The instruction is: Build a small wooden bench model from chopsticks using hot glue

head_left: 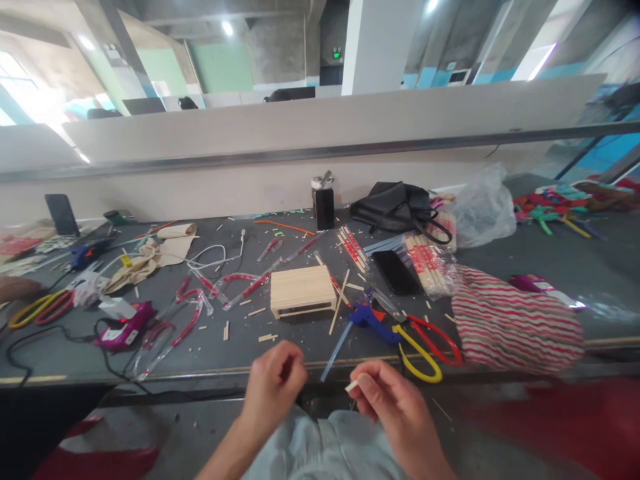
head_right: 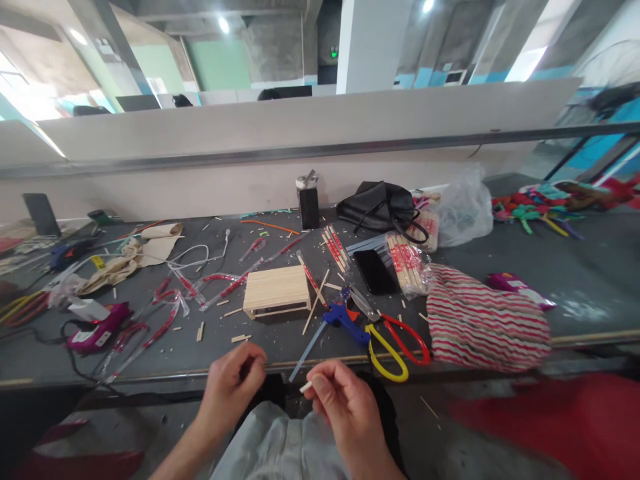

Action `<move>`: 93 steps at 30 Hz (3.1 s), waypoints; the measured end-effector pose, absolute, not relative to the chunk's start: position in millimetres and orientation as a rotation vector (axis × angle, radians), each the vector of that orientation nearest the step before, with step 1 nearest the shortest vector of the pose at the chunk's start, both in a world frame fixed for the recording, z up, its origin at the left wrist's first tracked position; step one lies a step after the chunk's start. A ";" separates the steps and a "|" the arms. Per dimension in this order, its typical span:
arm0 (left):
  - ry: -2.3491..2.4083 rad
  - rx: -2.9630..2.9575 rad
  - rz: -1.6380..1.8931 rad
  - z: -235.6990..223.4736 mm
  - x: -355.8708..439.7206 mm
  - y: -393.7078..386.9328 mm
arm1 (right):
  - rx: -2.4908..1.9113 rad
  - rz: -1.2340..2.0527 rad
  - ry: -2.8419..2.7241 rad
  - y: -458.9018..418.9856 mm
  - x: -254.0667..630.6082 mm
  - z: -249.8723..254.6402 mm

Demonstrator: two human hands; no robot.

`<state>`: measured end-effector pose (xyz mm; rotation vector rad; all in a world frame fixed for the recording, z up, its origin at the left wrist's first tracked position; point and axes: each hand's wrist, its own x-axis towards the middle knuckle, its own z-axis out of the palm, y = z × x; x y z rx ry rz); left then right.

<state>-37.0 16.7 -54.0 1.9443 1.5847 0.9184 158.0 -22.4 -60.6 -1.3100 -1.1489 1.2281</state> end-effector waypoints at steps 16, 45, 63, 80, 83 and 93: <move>2.013 2.219 0.168 -55.9 -119.8 123.6 | -1.348 1.451 -1.112 -31.9 175.3 -75.3; 0.862 0.631 0.850 -32.8 5.7 4.6 | -1.349 1.137 -1.415 10.6 161.0 -34.7; 0.817 0.613 0.804 -36.6 6.6 7.9 | -1.237 1.216 -1.540 8.9 176.4 -43.4; 0.804 0.689 0.631 -36.6 0.9 3.4 | -0.899 0.375 -2.181 12.3 190.6 -53.0; 0.801 0.671 0.621 -37.3 1.5 4.2 | -0.904 0.372 -2.145 14.0 188.0 -55.2; 0.803 0.661 0.614 -36.9 0.0 8.5 | -0.965 0.576 -2.125 8.9 188.7 -43.5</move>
